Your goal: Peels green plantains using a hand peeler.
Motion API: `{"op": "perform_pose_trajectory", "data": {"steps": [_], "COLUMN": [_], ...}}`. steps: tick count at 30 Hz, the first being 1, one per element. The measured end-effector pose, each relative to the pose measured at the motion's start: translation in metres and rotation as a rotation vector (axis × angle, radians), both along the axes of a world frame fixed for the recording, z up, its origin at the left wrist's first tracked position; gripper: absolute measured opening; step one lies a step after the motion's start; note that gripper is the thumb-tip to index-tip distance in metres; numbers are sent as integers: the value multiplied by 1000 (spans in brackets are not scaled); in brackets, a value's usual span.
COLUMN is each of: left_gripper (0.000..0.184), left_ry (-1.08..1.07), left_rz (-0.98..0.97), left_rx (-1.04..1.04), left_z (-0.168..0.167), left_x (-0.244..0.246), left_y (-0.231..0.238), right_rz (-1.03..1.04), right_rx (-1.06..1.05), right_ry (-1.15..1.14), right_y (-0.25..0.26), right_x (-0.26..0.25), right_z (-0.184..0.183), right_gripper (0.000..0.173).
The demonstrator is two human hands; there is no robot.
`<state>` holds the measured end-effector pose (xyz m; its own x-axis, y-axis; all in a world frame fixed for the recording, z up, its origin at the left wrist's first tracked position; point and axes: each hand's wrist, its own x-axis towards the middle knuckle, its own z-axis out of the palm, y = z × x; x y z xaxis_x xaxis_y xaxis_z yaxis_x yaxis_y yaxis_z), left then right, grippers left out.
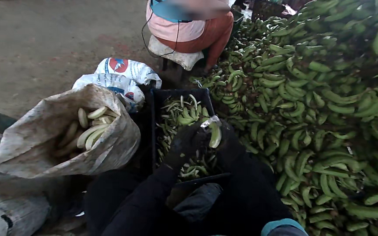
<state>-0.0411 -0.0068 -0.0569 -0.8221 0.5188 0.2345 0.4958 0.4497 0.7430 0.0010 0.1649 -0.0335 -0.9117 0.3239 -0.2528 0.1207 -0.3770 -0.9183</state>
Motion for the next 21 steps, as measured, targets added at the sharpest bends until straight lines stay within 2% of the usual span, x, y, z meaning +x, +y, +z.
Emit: {"op": "perform_pose_trajectory", "data": {"steps": [4, 7, 9, 11, 17, 21], "left_gripper": [42, 45, 43, 43, 44, 42], "left_ry": [-375, -477, -423, -321, 22, -9], "left_rz": [192, 237, 217, 144, -216, -163], "left_rx": [45, 104, 96, 47, 62, 16], "left_z": [2, 2, 8, 15, 16, 6], "left_x": [-13, -18, -16, -10, 19, 17], "left_y": [-11, -25, -30, -30, -18, -4], "right_rz": [97, 207, 162, 102, 25, 107], "right_rx": [-57, -196, -218, -152, 129, 108], "right_ry": [34, 134, 139, 113, 122, 132], "right_y": [-2, 9, 17, 24, 36, 27], "right_x": [-5, -8, -8, -5, 9, 5], "right_z": [-8, -10, -11, -7, -10, -14], "right_gripper": [32, 42, 45, 41, 28, 28]}}
